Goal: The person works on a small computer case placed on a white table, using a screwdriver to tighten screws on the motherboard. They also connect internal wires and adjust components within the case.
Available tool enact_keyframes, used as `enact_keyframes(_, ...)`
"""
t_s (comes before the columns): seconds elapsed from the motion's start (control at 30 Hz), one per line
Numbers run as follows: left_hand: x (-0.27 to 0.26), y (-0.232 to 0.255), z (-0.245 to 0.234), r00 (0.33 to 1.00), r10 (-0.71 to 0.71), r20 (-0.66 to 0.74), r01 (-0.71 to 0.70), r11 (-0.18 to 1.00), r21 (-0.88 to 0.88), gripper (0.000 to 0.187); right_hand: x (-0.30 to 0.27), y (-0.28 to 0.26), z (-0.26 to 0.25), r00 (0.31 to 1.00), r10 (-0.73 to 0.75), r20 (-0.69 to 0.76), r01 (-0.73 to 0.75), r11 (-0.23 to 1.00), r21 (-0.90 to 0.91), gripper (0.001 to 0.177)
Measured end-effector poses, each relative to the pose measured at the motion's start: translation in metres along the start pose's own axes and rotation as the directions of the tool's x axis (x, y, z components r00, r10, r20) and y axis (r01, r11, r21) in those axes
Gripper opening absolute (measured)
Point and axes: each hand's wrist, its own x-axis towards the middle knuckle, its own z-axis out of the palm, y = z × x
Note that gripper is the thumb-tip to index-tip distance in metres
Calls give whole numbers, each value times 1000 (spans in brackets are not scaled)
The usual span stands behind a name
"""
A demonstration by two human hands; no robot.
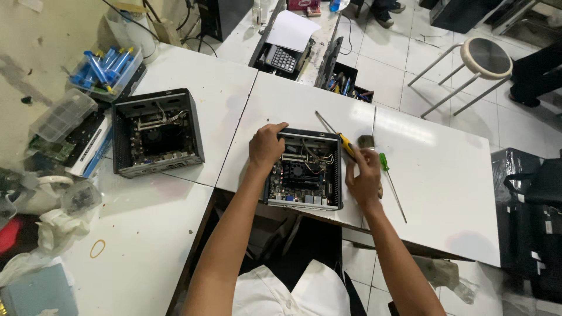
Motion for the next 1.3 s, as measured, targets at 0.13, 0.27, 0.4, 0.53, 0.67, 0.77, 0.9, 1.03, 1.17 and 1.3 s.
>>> enact_keyframes(0.13, -8, 11, -12, 1000, -4, -11, 4, 1000, -9, 50, 29, 18, 9, 976, 47, 214, 10, 966, -257, 56)
enact_keyframes(0.27, -38, 25, -39, 986, -135, -95, 116, 977, -180, 51, 40, 36, 41, 843, 254, 475, -133, 952, -274, 53)
enact_keyframes(0.4, -67, 26, -51, 927, -358, -111, 227, 773, -593, 50, 72, -1, 25, 784, 541, 305, -547, 834, -73, 45)
enact_keyframes(0.53, -73, 9, -47, 952, -280, -126, 149, 780, -608, 49, 76, -85, -28, 851, 429, 304, -478, 872, 106, 40)
enact_keyframes(0.67, -49, -15, -44, 945, -315, -85, 248, 862, -442, 43, 49, -152, -41, 766, 313, 562, -418, 906, 66, 30)
enact_keyframes(0.77, -14, -14, -52, 972, -234, -6, 225, 940, -256, 44, 46, -170, -39, 733, 271, 624, -418, 903, 100, 32)
enact_keyframes(0.9, 29, -9, -46, 957, 2, 290, 52, 983, -178, 46, 41, -180, -34, 714, 262, 650, -409, 909, 83, 33)
enact_keyframes(1.03, 19, -2, -56, 879, 133, 457, -62, 984, -168, 58, 28, -184, -32, 624, 321, 712, -495, 868, 43, 37)
enact_keyframes(1.17, 43, -11, -51, 829, 90, 552, -63, 996, -67, 66, 27, -180, -28, 583, 280, 763, -490, 870, 56, 37)
enact_keyframes(1.3, 52, 0, -53, 864, 22, 503, -213, 922, 324, 66, 32, -180, -23, 573, 241, 783, -416, 909, 25, 37)
